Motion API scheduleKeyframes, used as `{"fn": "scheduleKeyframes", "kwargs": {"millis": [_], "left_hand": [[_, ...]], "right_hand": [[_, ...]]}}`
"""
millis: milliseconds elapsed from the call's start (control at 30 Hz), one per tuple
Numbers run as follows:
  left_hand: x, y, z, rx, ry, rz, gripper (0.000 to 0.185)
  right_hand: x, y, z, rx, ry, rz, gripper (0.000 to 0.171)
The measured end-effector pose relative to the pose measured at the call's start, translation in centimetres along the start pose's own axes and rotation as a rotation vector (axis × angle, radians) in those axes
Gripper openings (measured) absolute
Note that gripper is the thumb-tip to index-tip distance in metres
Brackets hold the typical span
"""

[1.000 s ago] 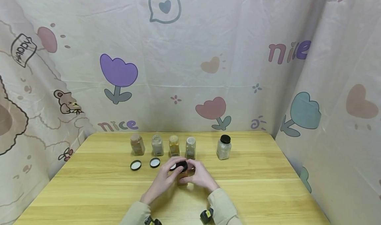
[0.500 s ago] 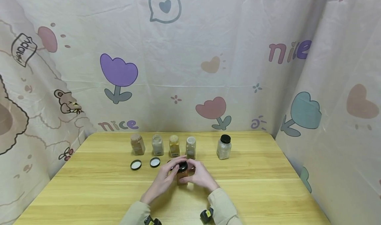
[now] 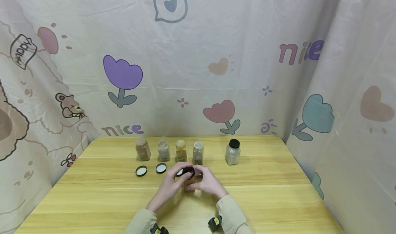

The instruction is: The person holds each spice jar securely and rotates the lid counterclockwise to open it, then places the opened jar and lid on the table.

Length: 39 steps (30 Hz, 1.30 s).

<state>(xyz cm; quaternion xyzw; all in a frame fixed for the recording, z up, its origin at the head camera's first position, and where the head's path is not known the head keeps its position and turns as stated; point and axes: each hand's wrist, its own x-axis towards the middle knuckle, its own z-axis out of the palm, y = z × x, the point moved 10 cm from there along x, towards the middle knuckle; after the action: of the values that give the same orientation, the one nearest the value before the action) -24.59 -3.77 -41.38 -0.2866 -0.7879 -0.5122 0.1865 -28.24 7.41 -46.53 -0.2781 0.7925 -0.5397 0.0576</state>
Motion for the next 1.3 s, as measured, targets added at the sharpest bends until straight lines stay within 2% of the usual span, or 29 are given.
{"fn": "scheduleKeyframes", "kwargs": {"millis": [133,233,500,567,800,933,1100,1300], "left_hand": [[0.02,-0.19,-0.23,-0.033,0.036,-0.005,0.024],[-0.02,-0.1,-0.39,-0.032,0.042,0.015,0.023],[-0.09,0.45,0.22,-0.009,-0.088,0.068,0.029],[-0.06,0.34,0.14,-0.012,-0.086,0.055,0.029],[0.03,-0.25,-0.38,-0.031,-0.013,-0.019,0.031],[-0.03,-0.43,-0.17,-0.013,-0.024,-0.036,0.03],[-0.17,-0.27,0.16,-0.009,-0.067,0.0,0.031],[-0.13,0.51,0.12,0.008,-0.073,0.078,0.034]], "right_hand": [[0.09,-0.11,0.05,0.012,-0.01,-0.012,0.045],[0.09,-0.04,0.11,0.016,-0.016,-0.004,0.046],[-0.1,0.57,-0.11,-0.003,0.001,0.063,0.054],[-0.06,0.61,-0.1,-0.004,0.001,0.061,0.055],[0.2,0.17,0.07,-0.003,-0.006,-0.01,0.046],[0.12,0.16,0.03,0.007,-0.006,0.001,0.046],[0.03,0.28,-0.04,-0.011,-0.004,0.022,0.053],[0.01,0.16,-0.02,-0.023,-0.005,0.019,0.058]]}}
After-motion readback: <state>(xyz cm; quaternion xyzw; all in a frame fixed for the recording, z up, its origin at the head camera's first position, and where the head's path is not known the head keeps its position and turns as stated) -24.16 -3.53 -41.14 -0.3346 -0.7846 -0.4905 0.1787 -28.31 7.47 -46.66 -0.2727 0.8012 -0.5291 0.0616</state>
